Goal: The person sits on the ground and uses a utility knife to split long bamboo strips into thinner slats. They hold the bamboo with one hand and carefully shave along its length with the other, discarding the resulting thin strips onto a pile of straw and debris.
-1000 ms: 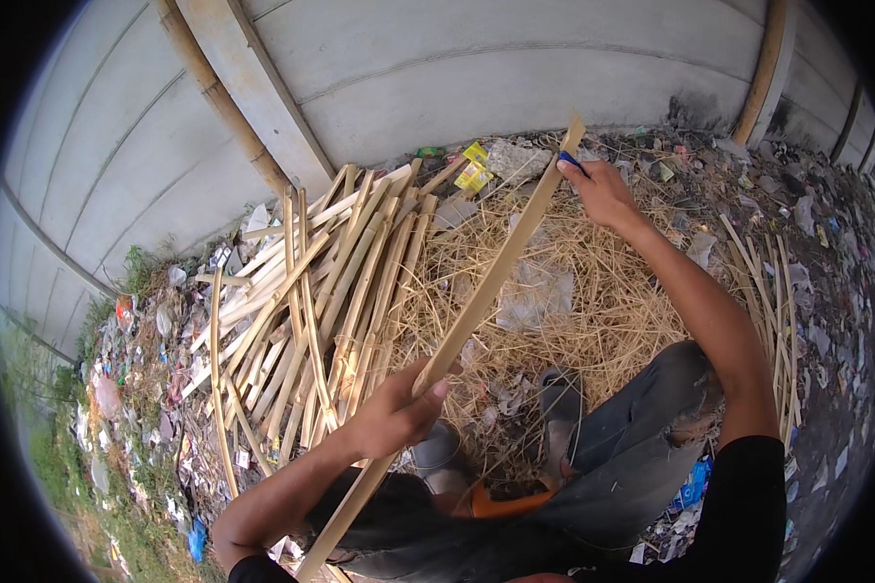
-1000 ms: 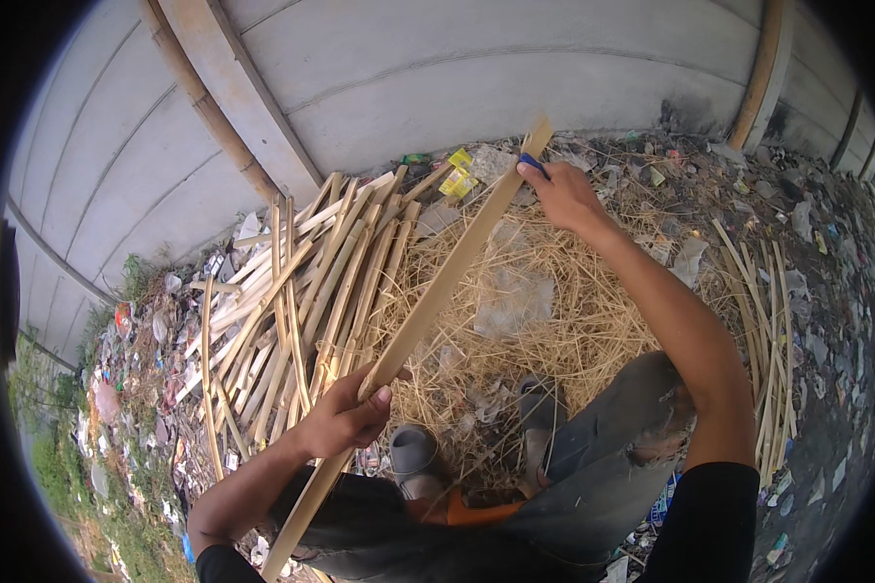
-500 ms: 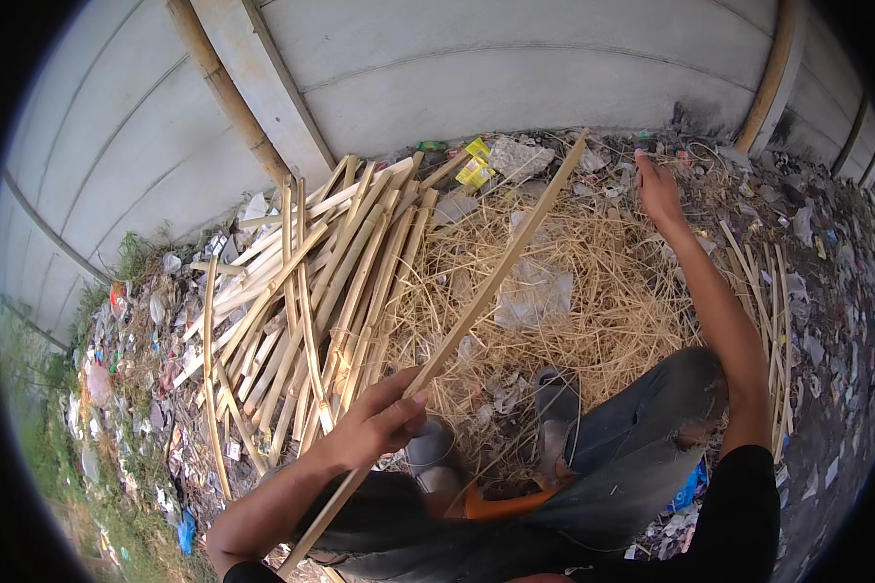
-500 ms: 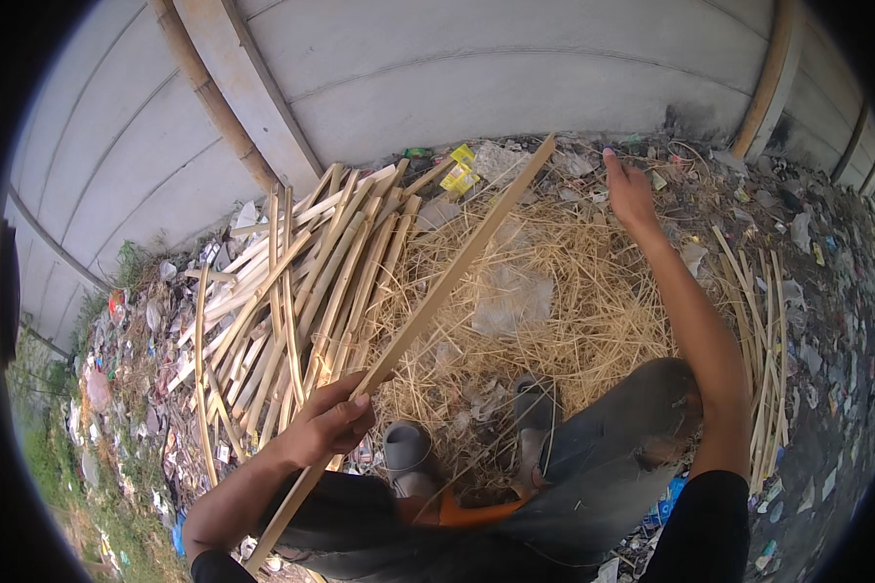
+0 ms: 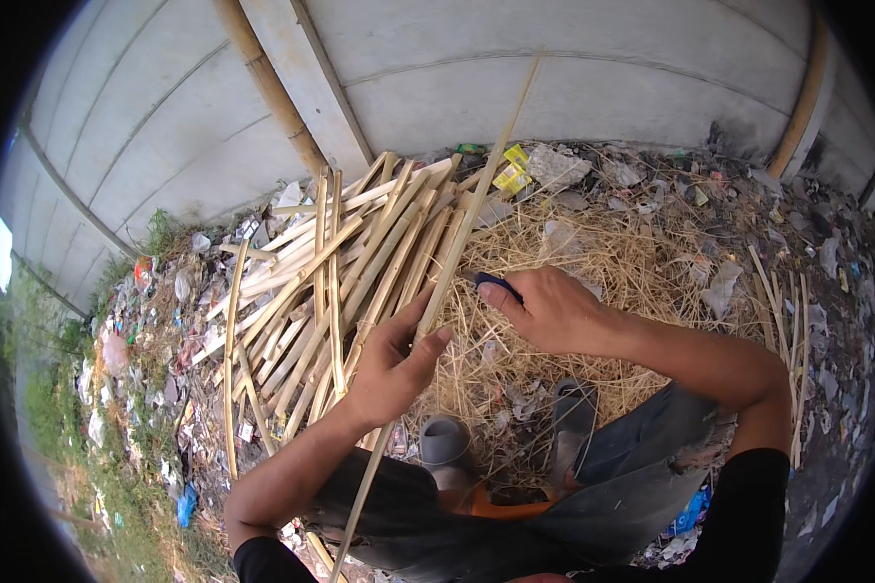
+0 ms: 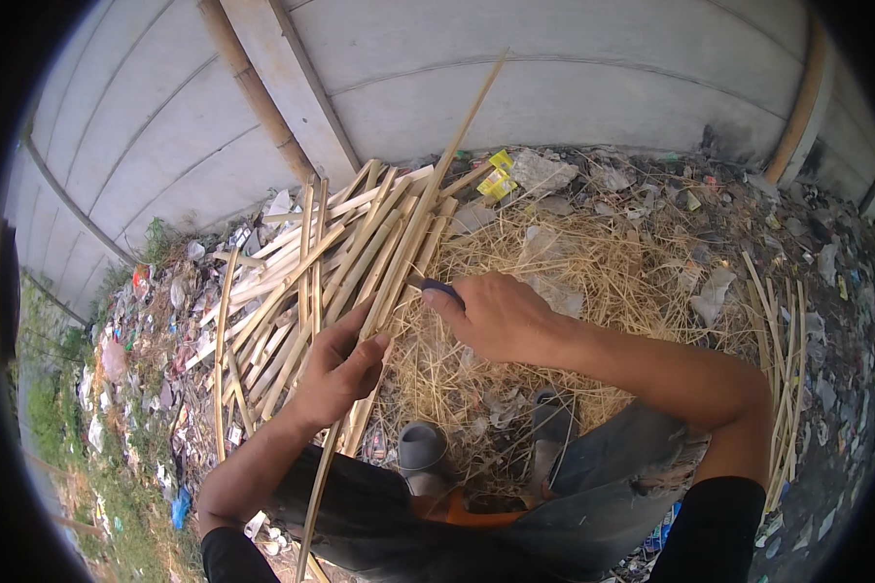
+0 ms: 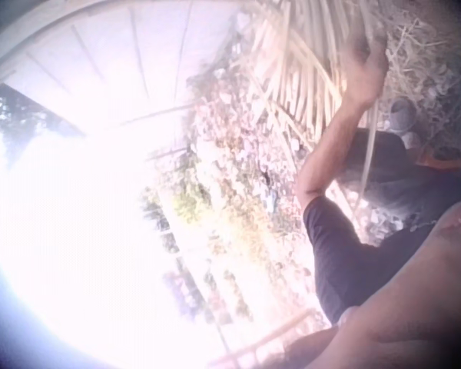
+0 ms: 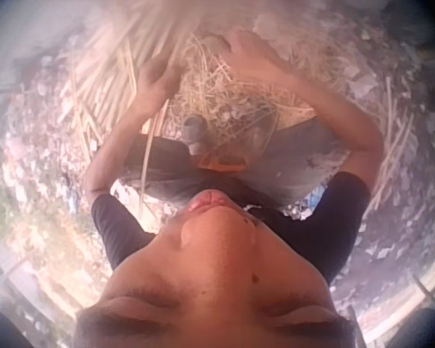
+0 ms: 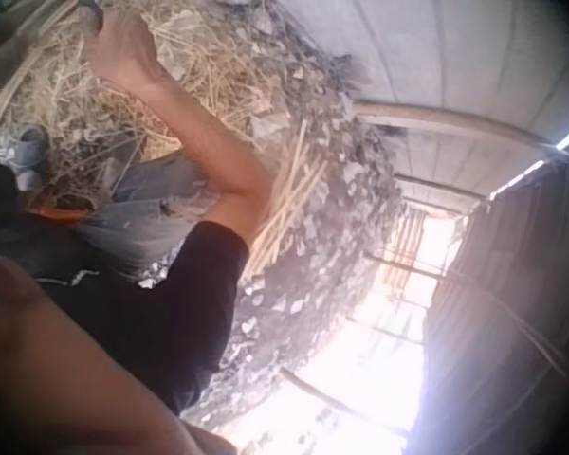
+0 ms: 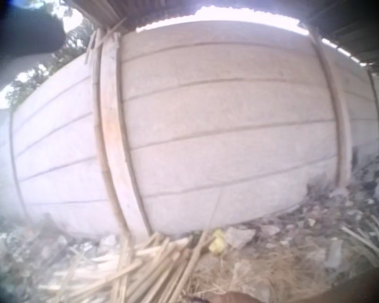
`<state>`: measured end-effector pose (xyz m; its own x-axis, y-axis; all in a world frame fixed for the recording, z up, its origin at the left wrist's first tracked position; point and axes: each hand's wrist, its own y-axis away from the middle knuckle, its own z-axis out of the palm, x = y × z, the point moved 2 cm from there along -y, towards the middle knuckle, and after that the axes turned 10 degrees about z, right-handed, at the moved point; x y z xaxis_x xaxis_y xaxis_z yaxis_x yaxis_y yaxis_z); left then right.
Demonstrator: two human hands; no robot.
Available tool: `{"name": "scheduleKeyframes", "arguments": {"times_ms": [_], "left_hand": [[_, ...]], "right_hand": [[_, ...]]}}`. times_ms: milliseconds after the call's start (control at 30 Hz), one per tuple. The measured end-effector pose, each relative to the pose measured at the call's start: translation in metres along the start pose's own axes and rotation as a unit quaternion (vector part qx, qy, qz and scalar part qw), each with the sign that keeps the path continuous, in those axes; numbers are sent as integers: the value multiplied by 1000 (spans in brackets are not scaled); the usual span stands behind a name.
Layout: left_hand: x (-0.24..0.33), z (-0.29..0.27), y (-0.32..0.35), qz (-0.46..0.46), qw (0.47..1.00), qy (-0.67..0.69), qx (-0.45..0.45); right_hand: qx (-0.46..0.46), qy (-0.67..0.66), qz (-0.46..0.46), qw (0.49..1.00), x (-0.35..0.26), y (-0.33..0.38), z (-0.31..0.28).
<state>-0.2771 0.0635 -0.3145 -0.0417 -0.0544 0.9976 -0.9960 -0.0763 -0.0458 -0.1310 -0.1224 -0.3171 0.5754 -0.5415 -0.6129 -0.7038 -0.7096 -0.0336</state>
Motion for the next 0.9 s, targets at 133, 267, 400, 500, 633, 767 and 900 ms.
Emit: {"name": "scheduleKeyframes", "arguments": {"times_ms": [133,267,400,500,633,767,900], "left_hand": [[-2,-8,3,9,999,-29,32],[-8,-9,5,19,998,-50,21],[-10,-9,6,64,993,-99,-4],[-7,-3,18,75,992,-100,-4],[15,18,45,89,992,-71,-52],[10,9,26,150,986,-67,-21],[21,12,26,91,995,-44,-1]], "right_hand": [[44,-53,-8,998,-6,-4,-29],[-26,-21,-78,996,-31,18,-8],[-35,0,-58,998,-27,15,9],[46,8,47,998,31,-31,-24],[140,19,15,990,49,-13,-24],[168,-53,6,984,9,-15,-43],[162,-39,-26,986,0,2,-31]]}}
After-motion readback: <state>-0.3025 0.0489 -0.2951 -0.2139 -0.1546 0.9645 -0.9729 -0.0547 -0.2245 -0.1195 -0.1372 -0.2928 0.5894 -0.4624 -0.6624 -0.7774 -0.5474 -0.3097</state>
